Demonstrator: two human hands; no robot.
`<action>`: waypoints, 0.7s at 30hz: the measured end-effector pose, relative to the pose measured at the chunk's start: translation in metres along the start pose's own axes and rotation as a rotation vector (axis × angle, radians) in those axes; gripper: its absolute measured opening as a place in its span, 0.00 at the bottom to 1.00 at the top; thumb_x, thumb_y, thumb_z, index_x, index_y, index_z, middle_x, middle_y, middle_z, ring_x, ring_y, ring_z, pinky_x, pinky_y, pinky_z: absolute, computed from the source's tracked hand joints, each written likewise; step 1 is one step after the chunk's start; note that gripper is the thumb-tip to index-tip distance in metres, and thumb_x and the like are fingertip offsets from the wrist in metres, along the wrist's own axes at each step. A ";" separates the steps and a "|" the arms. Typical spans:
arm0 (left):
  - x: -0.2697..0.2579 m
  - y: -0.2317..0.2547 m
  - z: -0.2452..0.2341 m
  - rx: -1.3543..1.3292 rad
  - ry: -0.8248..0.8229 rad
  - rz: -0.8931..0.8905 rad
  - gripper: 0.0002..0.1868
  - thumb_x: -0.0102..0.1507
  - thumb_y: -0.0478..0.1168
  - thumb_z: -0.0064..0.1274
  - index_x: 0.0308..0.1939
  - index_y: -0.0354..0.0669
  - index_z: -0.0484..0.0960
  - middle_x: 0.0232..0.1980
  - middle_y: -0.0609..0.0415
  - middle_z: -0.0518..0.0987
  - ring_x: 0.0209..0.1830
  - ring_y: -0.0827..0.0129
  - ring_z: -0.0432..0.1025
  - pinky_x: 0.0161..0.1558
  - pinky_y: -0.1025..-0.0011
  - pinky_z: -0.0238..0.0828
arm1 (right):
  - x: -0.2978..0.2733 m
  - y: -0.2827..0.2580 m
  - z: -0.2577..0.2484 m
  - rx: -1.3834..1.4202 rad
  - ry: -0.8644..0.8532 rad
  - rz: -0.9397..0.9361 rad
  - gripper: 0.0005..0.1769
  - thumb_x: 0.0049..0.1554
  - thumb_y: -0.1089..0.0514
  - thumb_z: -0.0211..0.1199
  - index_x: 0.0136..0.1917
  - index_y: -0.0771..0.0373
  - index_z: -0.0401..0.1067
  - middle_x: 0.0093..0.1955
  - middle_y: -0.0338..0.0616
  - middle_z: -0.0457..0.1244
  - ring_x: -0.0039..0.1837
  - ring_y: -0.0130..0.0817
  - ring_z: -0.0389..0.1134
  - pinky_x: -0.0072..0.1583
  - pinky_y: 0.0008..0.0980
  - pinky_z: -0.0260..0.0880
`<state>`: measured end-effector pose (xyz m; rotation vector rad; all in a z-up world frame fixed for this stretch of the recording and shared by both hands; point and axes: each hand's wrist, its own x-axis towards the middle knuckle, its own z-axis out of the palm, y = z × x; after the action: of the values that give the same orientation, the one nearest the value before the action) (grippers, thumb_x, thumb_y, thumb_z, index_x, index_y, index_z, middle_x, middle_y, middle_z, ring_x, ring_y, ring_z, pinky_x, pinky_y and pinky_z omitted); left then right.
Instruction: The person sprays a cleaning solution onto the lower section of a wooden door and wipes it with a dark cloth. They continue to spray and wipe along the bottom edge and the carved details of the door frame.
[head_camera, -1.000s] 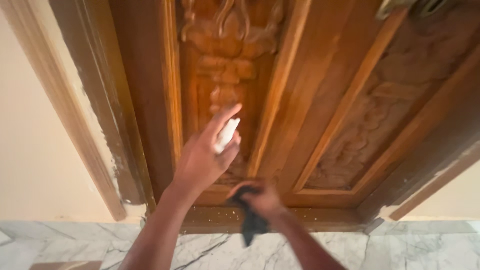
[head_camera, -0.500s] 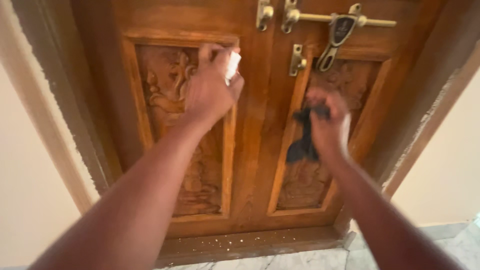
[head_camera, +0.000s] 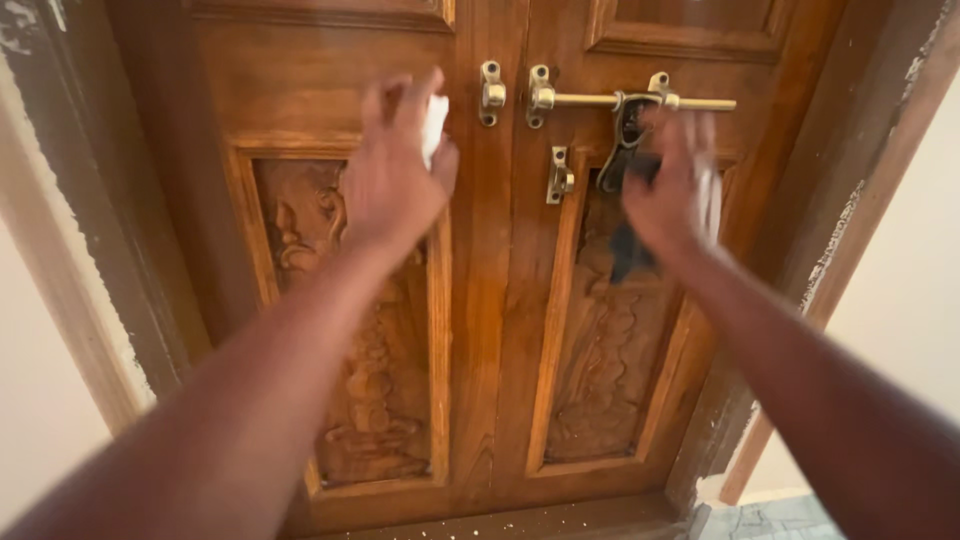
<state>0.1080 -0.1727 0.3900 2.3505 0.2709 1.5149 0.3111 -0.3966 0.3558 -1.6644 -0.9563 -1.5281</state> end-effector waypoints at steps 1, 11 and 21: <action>0.008 0.001 -0.001 -0.022 -0.022 -0.021 0.37 0.65 0.38 0.53 0.78 0.52 0.58 0.80 0.37 0.48 0.26 0.65 0.74 0.25 0.68 0.80 | 0.011 0.005 0.004 0.024 0.076 -0.079 0.39 0.43 0.76 0.63 0.68 0.60 0.67 0.67 0.60 0.54 0.64 0.62 0.60 0.58 0.48 0.72; -0.012 -0.009 0.010 0.098 -0.033 0.052 0.22 0.64 0.42 0.53 0.62 0.51 0.74 0.69 0.49 0.64 0.46 0.48 0.78 0.50 0.52 0.75 | 0.048 0.000 -0.016 -0.067 -0.155 0.113 0.22 0.51 0.65 0.65 0.60 0.57 0.72 0.64 0.46 0.57 0.56 0.51 0.69 0.52 0.49 0.70; -0.011 0.003 -0.007 -0.060 -0.094 -0.074 0.21 0.62 0.44 0.55 0.60 0.54 0.76 0.67 0.55 0.65 0.53 0.49 0.74 0.55 0.52 0.71 | 0.063 -0.015 -0.029 -0.118 -0.163 0.034 0.14 0.54 0.61 0.65 0.55 0.56 0.74 0.61 0.49 0.63 0.58 0.59 0.67 0.54 0.54 0.68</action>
<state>0.0973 -0.1780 0.3843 2.3301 0.2817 1.3556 0.2864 -0.4092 0.4213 -1.9029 -0.9319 -1.4686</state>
